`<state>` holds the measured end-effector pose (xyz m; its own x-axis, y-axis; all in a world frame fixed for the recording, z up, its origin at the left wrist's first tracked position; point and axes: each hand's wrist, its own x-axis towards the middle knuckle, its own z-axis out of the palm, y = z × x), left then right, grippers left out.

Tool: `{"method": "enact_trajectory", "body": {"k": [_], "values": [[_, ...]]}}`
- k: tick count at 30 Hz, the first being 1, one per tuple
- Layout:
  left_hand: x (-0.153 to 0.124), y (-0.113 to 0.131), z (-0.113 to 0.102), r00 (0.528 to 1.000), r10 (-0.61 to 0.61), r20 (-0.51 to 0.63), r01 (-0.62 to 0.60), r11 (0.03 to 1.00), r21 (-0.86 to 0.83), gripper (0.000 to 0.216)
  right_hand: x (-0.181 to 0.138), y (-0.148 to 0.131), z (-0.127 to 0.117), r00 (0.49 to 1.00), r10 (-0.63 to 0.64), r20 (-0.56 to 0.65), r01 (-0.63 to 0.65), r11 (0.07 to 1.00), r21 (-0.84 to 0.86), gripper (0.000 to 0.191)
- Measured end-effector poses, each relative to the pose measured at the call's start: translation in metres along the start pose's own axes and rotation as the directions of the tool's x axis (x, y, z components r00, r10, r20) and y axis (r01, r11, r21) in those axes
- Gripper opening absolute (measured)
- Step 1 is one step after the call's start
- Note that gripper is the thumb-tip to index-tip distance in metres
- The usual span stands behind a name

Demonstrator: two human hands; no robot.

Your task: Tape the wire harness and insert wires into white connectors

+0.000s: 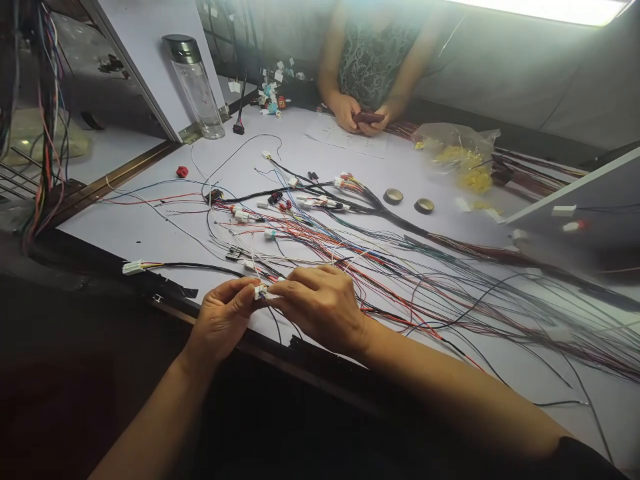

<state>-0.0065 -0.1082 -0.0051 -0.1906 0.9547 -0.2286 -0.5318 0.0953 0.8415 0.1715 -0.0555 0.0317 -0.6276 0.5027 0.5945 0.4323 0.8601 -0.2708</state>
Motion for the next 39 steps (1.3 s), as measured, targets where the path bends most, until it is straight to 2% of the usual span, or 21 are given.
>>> {"method": "enact_trajectory", "body": {"k": [4,10,21,24,33,39], "values": [[0.000,0.000,-0.001,1.000,0.000,0.003,0.000,1.000,-0.001,0.018,0.001,-0.001,-0.005,1.000,0.012,-0.002,-0.012,1.000,-0.019,0.017],[0.000,0.000,0.001,1.000,0.006,0.005,-0.006,1.000,-0.016,0.018,0.001,-0.004,0.005,1.000,-0.018,-0.024,0.016,0.995,-0.101,0.020],[0.001,-0.002,-0.003,1.000,-0.005,0.013,0.005,1.000,-0.013,0.018,-0.001,-0.007,0.020,0.992,0.016,-0.126,-0.024,0.998,-0.060,0.021],[0.002,-0.002,-0.003,1.000,-0.005,0.016,0.005,1.000,-0.014,0.017,-0.001,-0.006,0.018,0.993,0.033,-0.117,-0.038,0.998,-0.042,0.020],[0.000,-0.001,-0.002,1.000,-0.011,0.004,0.011,1.000,-0.014,0.020,0.006,-0.007,0.019,0.999,-0.032,-0.035,0.029,0.997,-0.075,0.019],[0.001,0.000,-0.002,1.000,-0.009,-0.022,0.008,1.000,-0.020,0.021,0.007,-0.004,0.023,0.999,-0.028,-0.041,0.026,0.999,-0.036,0.023]]}}
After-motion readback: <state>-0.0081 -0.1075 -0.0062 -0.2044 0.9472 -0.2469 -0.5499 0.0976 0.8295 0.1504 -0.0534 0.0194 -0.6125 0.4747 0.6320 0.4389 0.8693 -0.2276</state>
